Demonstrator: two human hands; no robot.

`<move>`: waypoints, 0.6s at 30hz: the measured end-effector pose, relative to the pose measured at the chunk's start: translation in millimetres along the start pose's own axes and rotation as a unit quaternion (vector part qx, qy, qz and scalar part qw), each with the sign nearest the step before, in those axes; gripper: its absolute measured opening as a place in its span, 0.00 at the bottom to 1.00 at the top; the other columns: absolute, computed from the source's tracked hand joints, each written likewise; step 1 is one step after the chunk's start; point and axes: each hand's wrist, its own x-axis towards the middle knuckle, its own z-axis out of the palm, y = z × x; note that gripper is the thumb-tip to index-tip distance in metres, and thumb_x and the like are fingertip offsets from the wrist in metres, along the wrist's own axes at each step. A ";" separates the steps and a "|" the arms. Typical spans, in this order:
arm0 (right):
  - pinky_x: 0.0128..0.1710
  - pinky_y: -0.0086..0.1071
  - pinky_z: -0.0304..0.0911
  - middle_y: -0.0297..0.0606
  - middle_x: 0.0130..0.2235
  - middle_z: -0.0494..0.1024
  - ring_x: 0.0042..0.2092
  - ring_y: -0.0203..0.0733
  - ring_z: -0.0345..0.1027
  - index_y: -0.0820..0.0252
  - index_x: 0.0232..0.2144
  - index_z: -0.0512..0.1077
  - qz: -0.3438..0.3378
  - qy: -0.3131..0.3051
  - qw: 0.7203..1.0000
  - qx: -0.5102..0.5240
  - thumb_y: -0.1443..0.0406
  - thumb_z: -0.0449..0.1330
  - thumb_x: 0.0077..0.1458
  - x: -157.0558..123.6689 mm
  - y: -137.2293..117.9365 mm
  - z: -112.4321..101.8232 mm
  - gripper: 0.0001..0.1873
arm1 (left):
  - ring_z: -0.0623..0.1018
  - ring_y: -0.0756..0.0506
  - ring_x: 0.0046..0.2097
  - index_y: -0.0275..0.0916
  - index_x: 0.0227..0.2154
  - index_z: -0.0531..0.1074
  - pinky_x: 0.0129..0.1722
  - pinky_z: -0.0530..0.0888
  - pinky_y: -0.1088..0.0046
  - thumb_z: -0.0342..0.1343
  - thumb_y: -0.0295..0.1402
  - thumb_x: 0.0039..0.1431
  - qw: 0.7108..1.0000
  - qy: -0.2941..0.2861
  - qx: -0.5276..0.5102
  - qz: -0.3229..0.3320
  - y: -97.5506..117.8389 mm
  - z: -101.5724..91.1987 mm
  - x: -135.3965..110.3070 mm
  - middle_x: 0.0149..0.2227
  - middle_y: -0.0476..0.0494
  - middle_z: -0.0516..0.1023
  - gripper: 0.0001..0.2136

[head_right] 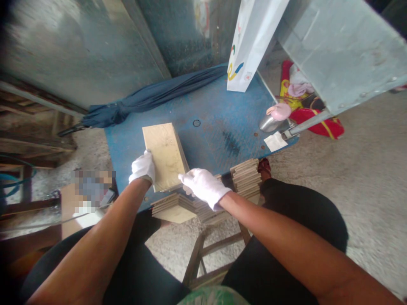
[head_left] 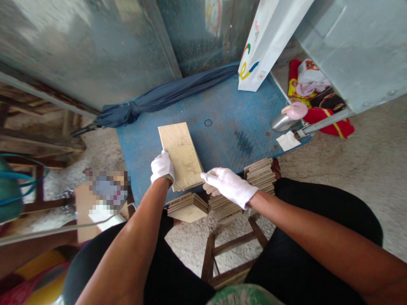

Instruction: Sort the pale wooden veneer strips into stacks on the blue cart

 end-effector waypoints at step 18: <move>0.24 0.26 0.54 0.27 0.20 0.69 0.21 0.30 0.59 0.60 0.22 0.65 -0.013 -0.003 0.999 -0.035 0.59 0.58 0.62 -0.3 -1.3 1.8 0.18 | 0.79 0.35 0.49 0.39 0.46 0.77 0.48 0.74 0.61 0.51 0.41 0.59 0.998 0.039 0.019 0.038 -11.0 7.9 -18.4 0.46 0.35 0.81 0.18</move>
